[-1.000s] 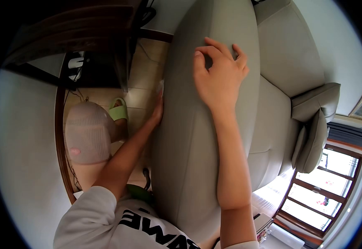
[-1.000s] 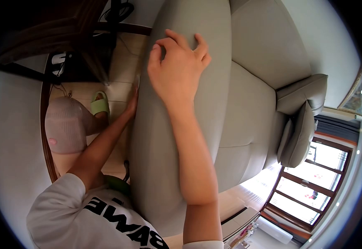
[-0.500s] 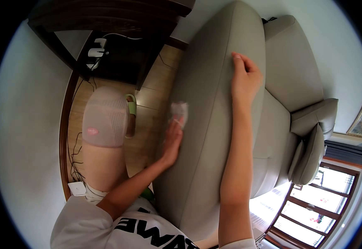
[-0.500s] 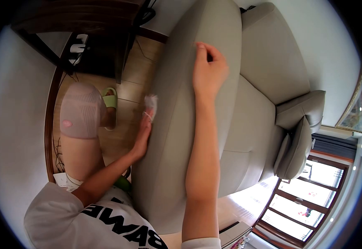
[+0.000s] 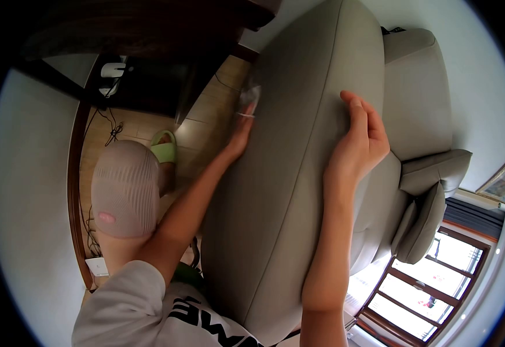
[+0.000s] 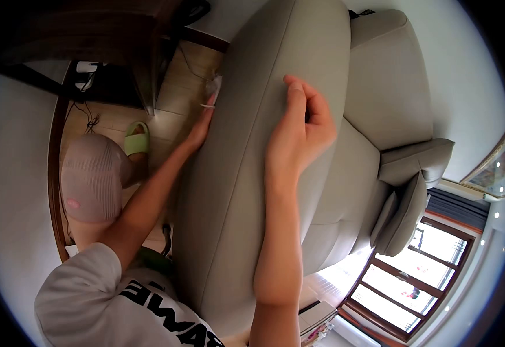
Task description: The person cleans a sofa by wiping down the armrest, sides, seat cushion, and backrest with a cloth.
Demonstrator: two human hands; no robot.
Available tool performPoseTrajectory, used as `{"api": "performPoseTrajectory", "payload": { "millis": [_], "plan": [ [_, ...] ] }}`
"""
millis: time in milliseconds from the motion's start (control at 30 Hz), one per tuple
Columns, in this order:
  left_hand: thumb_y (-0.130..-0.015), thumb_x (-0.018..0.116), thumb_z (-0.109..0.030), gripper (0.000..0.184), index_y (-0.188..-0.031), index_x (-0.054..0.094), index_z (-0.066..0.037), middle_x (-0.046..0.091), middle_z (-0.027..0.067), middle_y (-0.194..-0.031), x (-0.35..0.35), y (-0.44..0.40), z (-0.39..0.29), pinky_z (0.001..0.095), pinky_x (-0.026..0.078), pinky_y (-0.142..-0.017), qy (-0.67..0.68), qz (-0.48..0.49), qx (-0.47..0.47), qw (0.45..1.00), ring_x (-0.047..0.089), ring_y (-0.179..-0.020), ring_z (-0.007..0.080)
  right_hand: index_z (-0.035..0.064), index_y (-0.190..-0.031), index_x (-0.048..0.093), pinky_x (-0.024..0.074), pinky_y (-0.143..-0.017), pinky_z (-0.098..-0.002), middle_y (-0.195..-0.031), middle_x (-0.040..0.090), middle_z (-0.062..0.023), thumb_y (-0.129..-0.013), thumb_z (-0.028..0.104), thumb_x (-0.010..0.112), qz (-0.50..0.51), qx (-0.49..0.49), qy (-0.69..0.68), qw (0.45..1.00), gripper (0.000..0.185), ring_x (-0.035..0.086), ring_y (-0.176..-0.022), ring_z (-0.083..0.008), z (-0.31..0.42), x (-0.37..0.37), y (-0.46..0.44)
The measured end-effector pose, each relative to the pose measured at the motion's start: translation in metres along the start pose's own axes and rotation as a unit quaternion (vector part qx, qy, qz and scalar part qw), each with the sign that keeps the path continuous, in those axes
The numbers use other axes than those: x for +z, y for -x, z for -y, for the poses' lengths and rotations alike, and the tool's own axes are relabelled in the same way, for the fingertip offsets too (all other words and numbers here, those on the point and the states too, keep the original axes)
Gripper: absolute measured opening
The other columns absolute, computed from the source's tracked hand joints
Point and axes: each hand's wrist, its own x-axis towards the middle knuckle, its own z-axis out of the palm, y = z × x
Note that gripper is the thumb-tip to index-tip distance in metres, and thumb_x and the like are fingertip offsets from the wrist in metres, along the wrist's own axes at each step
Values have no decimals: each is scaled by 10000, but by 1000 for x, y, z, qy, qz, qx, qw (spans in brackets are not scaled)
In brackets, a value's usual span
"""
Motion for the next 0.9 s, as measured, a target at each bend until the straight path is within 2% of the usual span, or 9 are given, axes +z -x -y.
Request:
{"api": "performPoseTrajectory", "payload": {
  "millis": [33,233,300,433,533,633,733,833,900],
  "plan": [
    [-1090,239,-561,705,-1642,194,-125,124,103,-1714,-6,-5,27,410,53,-1274,41,-3,-50,998,61,-1581,270,-38,-1007,768,477,-968,-281,-985,760,-93,-975,137,627,6,9,17,1000,227,667,-993,-150,2,0,0],
    [-1091,238,-564,725,-1641,182,-94,128,104,-1712,-30,54,111,392,79,-1270,125,-52,-305,943,94,-1574,260,-37,-994,771,479,-949,-276,-975,760,-96,-973,132,630,12,8,29,999,221,667,-960,-147,-2,0,-2],
    [-1091,240,-561,727,-1640,181,-88,130,106,-1711,-32,79,113,389,86,-1269,149,-59,-364,917,105,-1571,260,-41,-992,769,483,-947,-279,-971,760,-98,-972,128,630,10,8,21,1000,219,671,-956,-151,-3,0,-2],
    [-1092,246,-556,731,-1638,178,-76,134,111,-1710,-28,108,49,381,99,-1266,180,-64,-415,889,128,-1567,260,-50,-982,758,498,-959,-300,-970,756,-111,-974,120,620,-15,6,-17,1000,219,683,-974,-176,-3,-2,-2],
    [-1093,250,-552,733,-1637,177,-67,137,114,-1709,-14,122,1,376,109,-1265,155,-59,-341,925,145,-1564,260,-52,-984,748,504,-981,-318,-985,751,-122,-978,116,609,-38,-7,-69,997,218,688,-999,-198,-9,-4,-4],
    [-1088,292,-527,695,-1628,240,-93,182,119,-1697,13,130,-31,394,122,-1259,34,-43,-86,995,153,-1564,282,-53,-1000,738,503,-996,-327,-1026,741,-128,-990,123,593,-54,9,-105,993,229,678,-1042,-207,-11,-5,-6],
    [-1090,286,-497,631,-1630,261,-173,165,119,-1703,33,125,-160,520,65,-1254,-147,23,133,980,103,-1577,321,-61,-1016,727,497,-1012,-330,-1058,732,-129,-1004,127,574,-56,35,-147,987,242,665,-1080,-210,-8,-8,-5],
    [-1096,278,-463,633,-1630,252,-124,154,121,-1711,46,99,-219,478,24,-1261,-171,52,172,969,80,-1585,296,-63,-1028,721,489,-1026,-330,-1069,727,-127,-1014,129,557,-60,50,-203,976,254,658,-1108,-217,-12,-12,-6],
    [-1078,306,-502,620,-1625,280,-211,145,134,-1709,46,58,-208,551,13,-1244,-128,31,170,977,74,-1584,324,-68,-1046,718,487,-1032,-327,-1083,727,-132,-1010,115,559,-53,49,-206,976,246,658,-1111,-219,-12,-12,-5]
  ]
}}
